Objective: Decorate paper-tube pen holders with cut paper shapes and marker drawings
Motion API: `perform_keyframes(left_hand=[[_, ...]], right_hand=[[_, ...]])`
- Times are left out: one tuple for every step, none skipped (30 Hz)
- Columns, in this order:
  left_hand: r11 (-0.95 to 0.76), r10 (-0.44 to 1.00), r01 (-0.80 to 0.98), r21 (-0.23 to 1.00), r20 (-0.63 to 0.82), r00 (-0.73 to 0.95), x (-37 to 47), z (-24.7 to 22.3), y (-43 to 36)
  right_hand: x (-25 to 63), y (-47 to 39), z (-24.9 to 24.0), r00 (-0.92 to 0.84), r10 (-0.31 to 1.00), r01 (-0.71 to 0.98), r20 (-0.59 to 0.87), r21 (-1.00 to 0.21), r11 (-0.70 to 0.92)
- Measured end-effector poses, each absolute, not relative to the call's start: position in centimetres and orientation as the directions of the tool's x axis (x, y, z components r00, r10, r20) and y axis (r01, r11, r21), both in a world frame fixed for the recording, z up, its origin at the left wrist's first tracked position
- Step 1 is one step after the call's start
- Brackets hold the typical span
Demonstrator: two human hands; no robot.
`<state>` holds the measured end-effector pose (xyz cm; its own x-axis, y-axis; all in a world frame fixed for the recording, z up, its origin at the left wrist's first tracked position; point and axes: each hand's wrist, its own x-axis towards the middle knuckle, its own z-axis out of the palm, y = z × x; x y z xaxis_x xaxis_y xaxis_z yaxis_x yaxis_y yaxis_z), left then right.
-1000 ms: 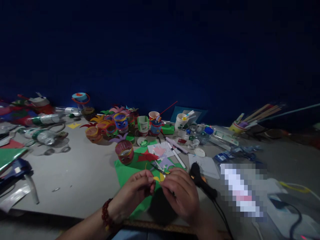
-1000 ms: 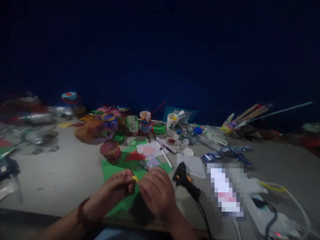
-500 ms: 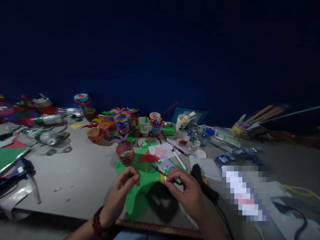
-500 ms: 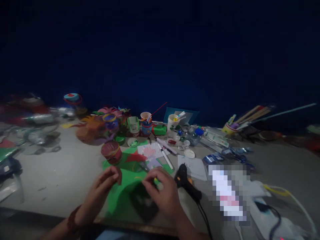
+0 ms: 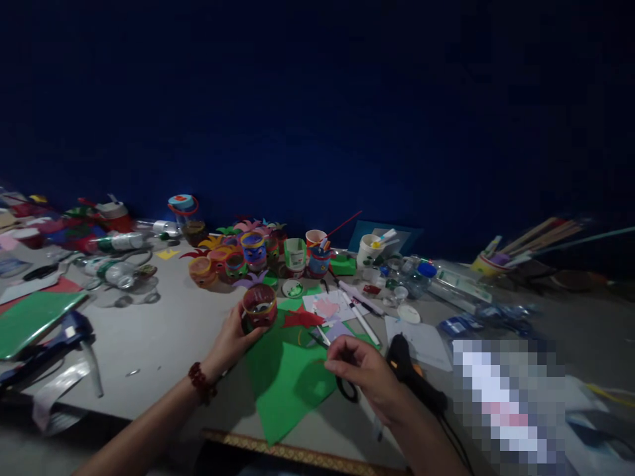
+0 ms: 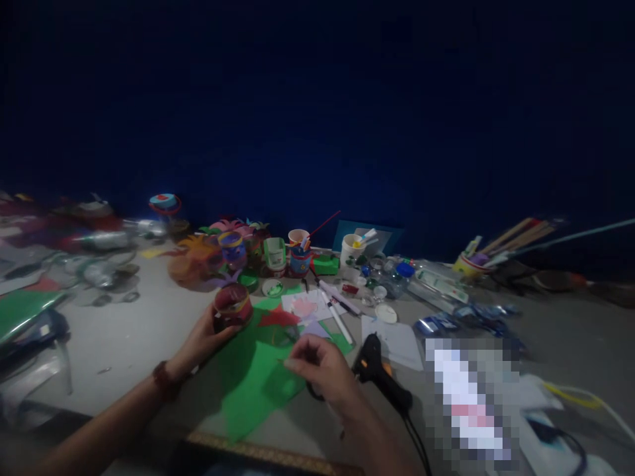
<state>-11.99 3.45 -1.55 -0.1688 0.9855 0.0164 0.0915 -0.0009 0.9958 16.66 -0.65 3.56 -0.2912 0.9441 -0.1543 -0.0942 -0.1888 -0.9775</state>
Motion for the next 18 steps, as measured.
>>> perform_keyframes(left_hand=[[-0.009, 0.987, 0.147, 0.989, 0.033, -0.159, -12.1, -1.5, 3.5], [-0.031, 0.987, 0.222, 0.975, 0.065, -0.149, -12.1, -1.4, 3.5], [-0.056, 0.985, 0.277, 0.959, 0.099, -0.142, -12.0, -1.1, 3.4], [-0.078, 0.982, 0.284, 0.956, 0.123, -0.144, -11.8, -0.7, 3.3], [-0.093, 0.982, 0.258, 0.962, 0.132, -0.137, -11.4, -0.2, 3.1], [-0.101, 0.985, 0.203, 0.974, 0.127, -0.117, -10.8, 0.3, 2.9], [-0.096, 0.99, 0.122, 0.988, 0.108, -0.095, -9.9, 0.9, 2.7], [-0.066, 0.995, 0.026, 0.997, 0.068, -0.071, -8.9, 1.5, 2.5], [-0.036, 0.998, -0.058, 0.998, 0.033, -0.044, -7.8, 2.0, 2.4], [-0.017, 1.0, -0.111, 0.994, 0.015, -0.018, -6.7, 2.4, 2.3], [0.001, 1.0, -0.121, 0.993, 0.001, 0.014, -5.5, 2.7, 2.3], [0.015, 0.999, -0.122, 0.992, -0.011, 0.038, -4.5, 2.9, 2.3], [0.024, 0.998, -0.127, 0.992, -0.016, 0.058, -3.6, 2.9, 2.3], [0.024, 0.997, -0.125, 0.992, -0.014, 0.077, -2.8, 2.8, 2.4], [0.02, 0.995, -0.125, 0.992, -0.008, 0.096, -2.2, 2.6, 2.4], [0.014, 0.994, -0.129, 0.992, 0.001, 0.11, -1.8, 2.3, 2.5], [0.01, 0.992, -0.134, 0.991, 0.007, 0.124, -1.5, 1.9, 2.5], [0.014, 0.991, -0.143, 0.99, 0.006, 0.134, -1.3, 1.4, 2.5]], right_hand=[[16.7, -0.6, 3.6, -0.293, 0.943, -0.094, -0.155, -0.977, -0.19], [16.8, -0.6, 3.8, -0.295, 0.943, -0.1, -0.154, -0.977, -0.191], [16.8, -0.5, 4.0, -0.298, 0.943, -0.111, -0.146, -0.976, -0.186], [16.8, -0.5, 4.4, -0.303, 0.944, -0.127, -0.129, -0.976, -0.175], [16.7, -0.4, 4.8, -0.312, 0.944, -0.146, -0.108, -0.976, -0.16], [16.6, -0.2, 5.3, -0.322, 0.943, -0.167, -0.082, -0.976, -0.142], [16.5, -0.1, 5.8, -0.333, 0.941, -0.189, -0.057, -0.974, -0.126], [16.3, 0.2, 6.2, -0.343, 0.939, -0.212, -0.038, -0.97, -0.117], [16.2, 0.5, 6.5, -0.351, 0.936, -0.234, -0.032, -0.965, -0.121], [16.1, 0.8, 6.7, -0.354, 0.934, -0.254, -0.037, -0.958, -0.134], [16.0, 1.1, 6.8, -0.353, 0.934, -0.27, -0.048, -0.951, -0.151], [16.0, 1.4, 6.7, -0.349, 0.935, -0.282, -0.06, -0.945, -0.166], [16.1, 1.7, 6.6, -0.341, 0.937, -0.29, -0.075, -0.94, -0.18], [16.2, 1.9, 6.4, -0.327, 0.941, -0.298, -0.087, -0.935, -0.19], [16.4, 2.0, 6.1, -0.31, 0.946, -0.306, -0.096, -0.932, -0.195], [16.5, 2.1, 5.9, -0.293, 0.95, -0.314, -0.104, -0.929, -0.198], [16.7, 2.2, 5.6, -0.277, 0.954, -0.32, -0.112, -0.926, -0.202], [16.9, 2.2, 5.4, -0.262, 0.957, -0.326, -0.121, -0.923, -0.206]])
